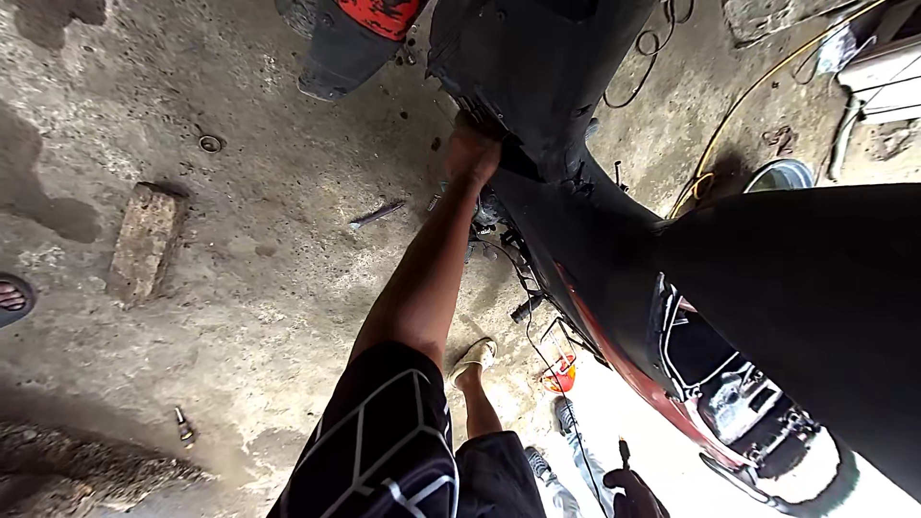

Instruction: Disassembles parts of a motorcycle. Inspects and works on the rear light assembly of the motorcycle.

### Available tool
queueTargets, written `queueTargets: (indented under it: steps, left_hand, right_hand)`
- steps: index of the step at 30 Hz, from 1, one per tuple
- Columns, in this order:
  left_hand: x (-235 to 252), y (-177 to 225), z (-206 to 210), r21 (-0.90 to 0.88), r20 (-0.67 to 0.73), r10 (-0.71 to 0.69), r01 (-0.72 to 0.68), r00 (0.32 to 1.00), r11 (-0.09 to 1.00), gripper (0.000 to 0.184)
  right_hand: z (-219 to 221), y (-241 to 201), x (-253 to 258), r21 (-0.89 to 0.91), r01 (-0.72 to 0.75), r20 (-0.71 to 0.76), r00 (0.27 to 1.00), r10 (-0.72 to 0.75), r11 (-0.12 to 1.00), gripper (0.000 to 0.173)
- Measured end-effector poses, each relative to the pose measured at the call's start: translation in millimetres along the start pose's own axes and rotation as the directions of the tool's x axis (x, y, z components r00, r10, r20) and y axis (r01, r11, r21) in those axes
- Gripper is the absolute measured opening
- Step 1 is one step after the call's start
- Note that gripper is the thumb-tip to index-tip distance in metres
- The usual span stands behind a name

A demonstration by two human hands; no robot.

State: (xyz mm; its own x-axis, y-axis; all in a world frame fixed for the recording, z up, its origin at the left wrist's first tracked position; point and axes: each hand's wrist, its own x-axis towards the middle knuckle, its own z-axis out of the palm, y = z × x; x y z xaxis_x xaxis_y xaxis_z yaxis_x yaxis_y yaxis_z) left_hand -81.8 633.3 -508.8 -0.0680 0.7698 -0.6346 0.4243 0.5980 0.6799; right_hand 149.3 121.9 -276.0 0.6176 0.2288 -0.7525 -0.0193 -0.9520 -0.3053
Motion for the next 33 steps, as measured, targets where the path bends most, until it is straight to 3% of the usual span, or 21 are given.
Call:
queueTargets:
  steps: [5, 16, 21, 29, 31, 33]
  left_hand:
    - [16, -10, -13, -0.065, -0.011, -0.010, 0.009, 1.000, 0.998, 0.047]
    - [3, 4, 4, 0.101, 0.030, 0.056, -0.059, 0.998, 0.993, 0.052]
    - [24, -2, 5, -0.032, 0.042, 0.066, -0.065, 0.997, 0.997, 0.058]
    - [23, -8, 5, -0.227, 0.000, 0.132, -0.128, 0.991, 0.965, 0.042]
    - [23, -2, 6, -0.151, -0.013, 0.158, -0.158, 0.987, 0.976, 0.045]
    - [23, 9, 4, 0.005, 0.001, 0.201, -0.201, 0.980, 0.980, 0.048]
  right_hand:
    - [-1, -6, 0, -0.026, 0.040, 0.015, 0.999, -0.040, 0.999, 0.039]
    - [-1, -1, 1, 0.023, 0.007, 0.056, 0.998, -0.008, 1.000, 0.041]
    - [-7, 5, -1, 0.068, 0.006, 0.064, 0.998, -0.010, 0.998, 0.043]
    - [-19, 53, 7, 0.116, 0.001, 0.074, 0.997, -0.010, 0.993, 0.041]
    - [-31, 85, 16, 0.137, 0.019, 0.139, 0.990, -0.038, 0.990, 0.040]
    - [-27, 83, 11, 0.145, -0.011, 0.116, 0.993, -0.006, 0.989, 0.041]
